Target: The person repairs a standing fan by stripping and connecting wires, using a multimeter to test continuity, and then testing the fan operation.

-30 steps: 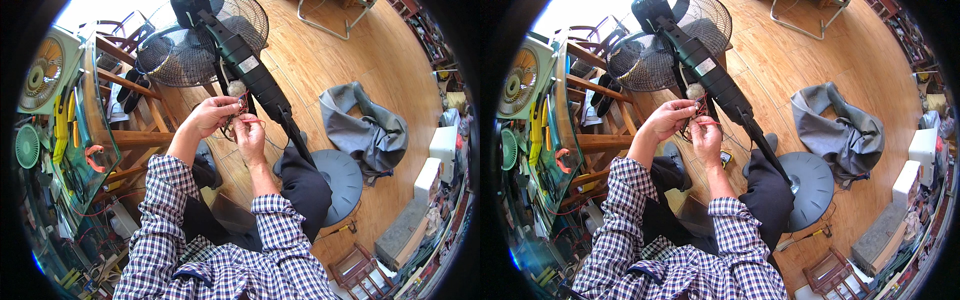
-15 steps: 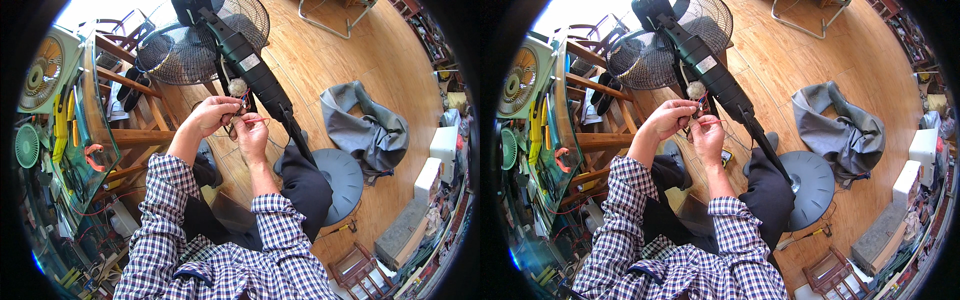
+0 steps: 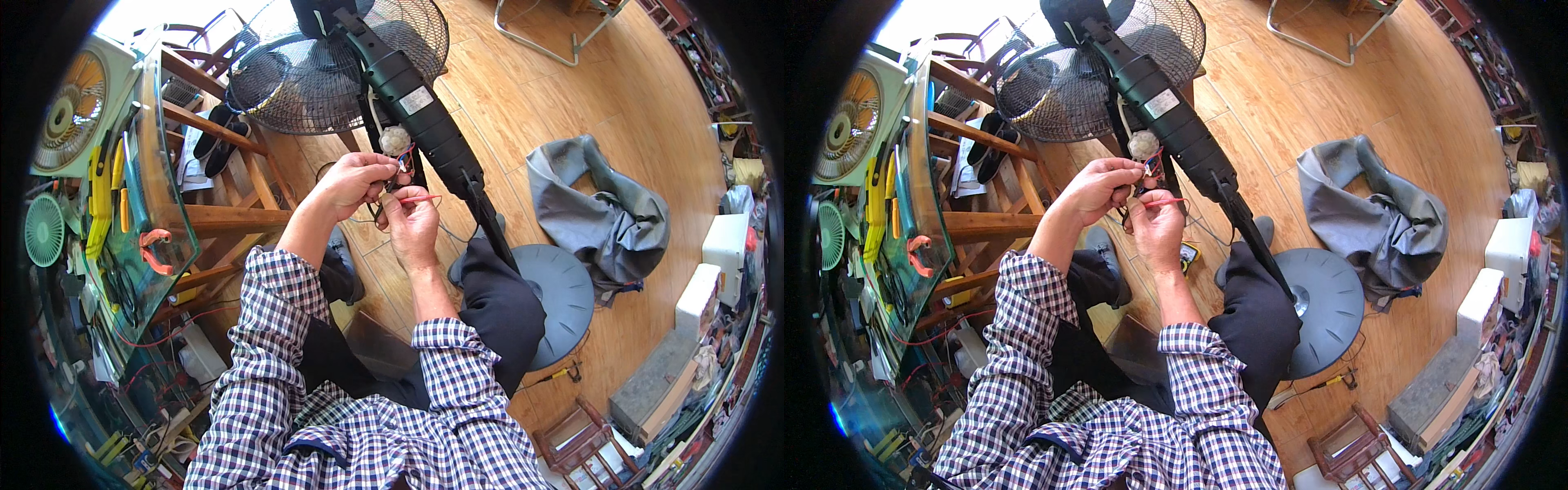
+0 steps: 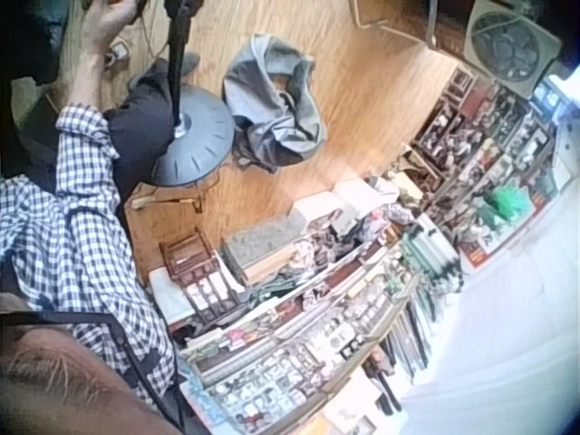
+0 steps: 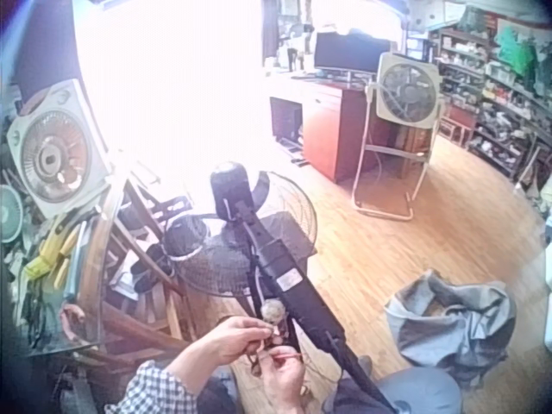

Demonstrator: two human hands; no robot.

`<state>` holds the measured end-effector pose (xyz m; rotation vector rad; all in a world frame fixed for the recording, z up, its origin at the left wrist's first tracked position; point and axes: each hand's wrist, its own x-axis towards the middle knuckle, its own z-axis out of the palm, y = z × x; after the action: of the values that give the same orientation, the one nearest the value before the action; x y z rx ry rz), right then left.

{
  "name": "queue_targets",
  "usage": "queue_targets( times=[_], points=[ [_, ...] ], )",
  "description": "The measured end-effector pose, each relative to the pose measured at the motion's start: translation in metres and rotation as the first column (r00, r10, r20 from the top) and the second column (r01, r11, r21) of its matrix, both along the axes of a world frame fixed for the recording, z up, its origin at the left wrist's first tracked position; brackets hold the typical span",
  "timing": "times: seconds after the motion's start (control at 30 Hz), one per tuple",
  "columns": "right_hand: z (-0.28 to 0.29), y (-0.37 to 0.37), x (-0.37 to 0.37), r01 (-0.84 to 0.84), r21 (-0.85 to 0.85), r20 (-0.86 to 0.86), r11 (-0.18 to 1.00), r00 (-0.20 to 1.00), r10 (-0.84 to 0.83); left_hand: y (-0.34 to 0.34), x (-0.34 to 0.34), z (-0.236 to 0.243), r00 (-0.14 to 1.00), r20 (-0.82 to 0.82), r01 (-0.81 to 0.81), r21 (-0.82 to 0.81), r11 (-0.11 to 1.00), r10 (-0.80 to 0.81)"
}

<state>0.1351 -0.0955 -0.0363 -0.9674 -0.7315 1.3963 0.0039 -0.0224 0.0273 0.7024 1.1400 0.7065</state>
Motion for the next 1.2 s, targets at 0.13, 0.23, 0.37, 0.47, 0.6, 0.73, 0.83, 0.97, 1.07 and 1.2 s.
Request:
queue_targets(
  times=[0.13,0.23,0.37,0.47,0.6,0.73,0.83,0.97,1.07,1.2],
  points=[
    [-0.0019,0.0003,0.0019,-0.022,0.012,0.03,1.0,0.999,0.021,-0.0002,-0.0007,-0.0028,1.0,-0.011,0.01,0.027,1.0,-0.01],
    [-0.0031,0.0006,0.0019,-0.013,0.029,0.015,0.999,1.0,0.013,0.001,-0.0009,-0.0054,0.999,-0.029,0.023,0.041,0.999,-0.022],
    [-0.0043,0.0017,0.003,-0.003,0.014,0.039,1.0,0.999,0.003,0.0012,-0.0016,-0.007,1.0,-0.012,0.024,0.035,0.999,-0.024],
    [-0.0028,0.0023,0.0021,-0.004,-0.002,0.03,1.0,1.0,0.004,0.0019,-0.0013,-0.007,1.0,-0.003,0.021,0.021,1.0,-0.021],
    [-0.0025,0.0029,0.0019,0.005,-0.003,0.019,1.0,1.0,-0.005,0.0015,0.0011,-0.0045,1.0,-0.005,0.013,0.01,1.0,-0.013],
    [-0.0027,0.0029,0.0019,0.003,0.003,0.007,1.0,1.0,-0.003,0.0019,0.0007,-0.0045,1.0,-0.003,0.01,0.007,1.0,-0.01],
    [-0.0027,0.0027,0.0023,0.003,-0.01,0.012,1.0,1.0,-0.003,0.002,-0.0003,-0.0069,1.0,-0.002,0.015,0.008,1.0,-0.015],
    [0.0022,0.003,0.0026,0.007,-0.038,0.01,0.999,1.0,-0.007,0.0012,0.0014,-0.0055,1.0,0.004,-0.008,0.0,1.0,0.008],
    [0.0009,0.0032,0.0035,0.004,-0.032,-0.017,0.999,1.0,-0.004,0.0014,0.0027,-0.003,1.0,0.012,-0.014,-0.005,1.0,0.014],
    [0.0004,0.0033,0.0031,0.002,-0.034,-0.008,0.999,1.0,-0.003,0.0007,0.0032,-0.0059,1.0,0.005,-0.024,0.011,1.0,0.024]
  ],
)
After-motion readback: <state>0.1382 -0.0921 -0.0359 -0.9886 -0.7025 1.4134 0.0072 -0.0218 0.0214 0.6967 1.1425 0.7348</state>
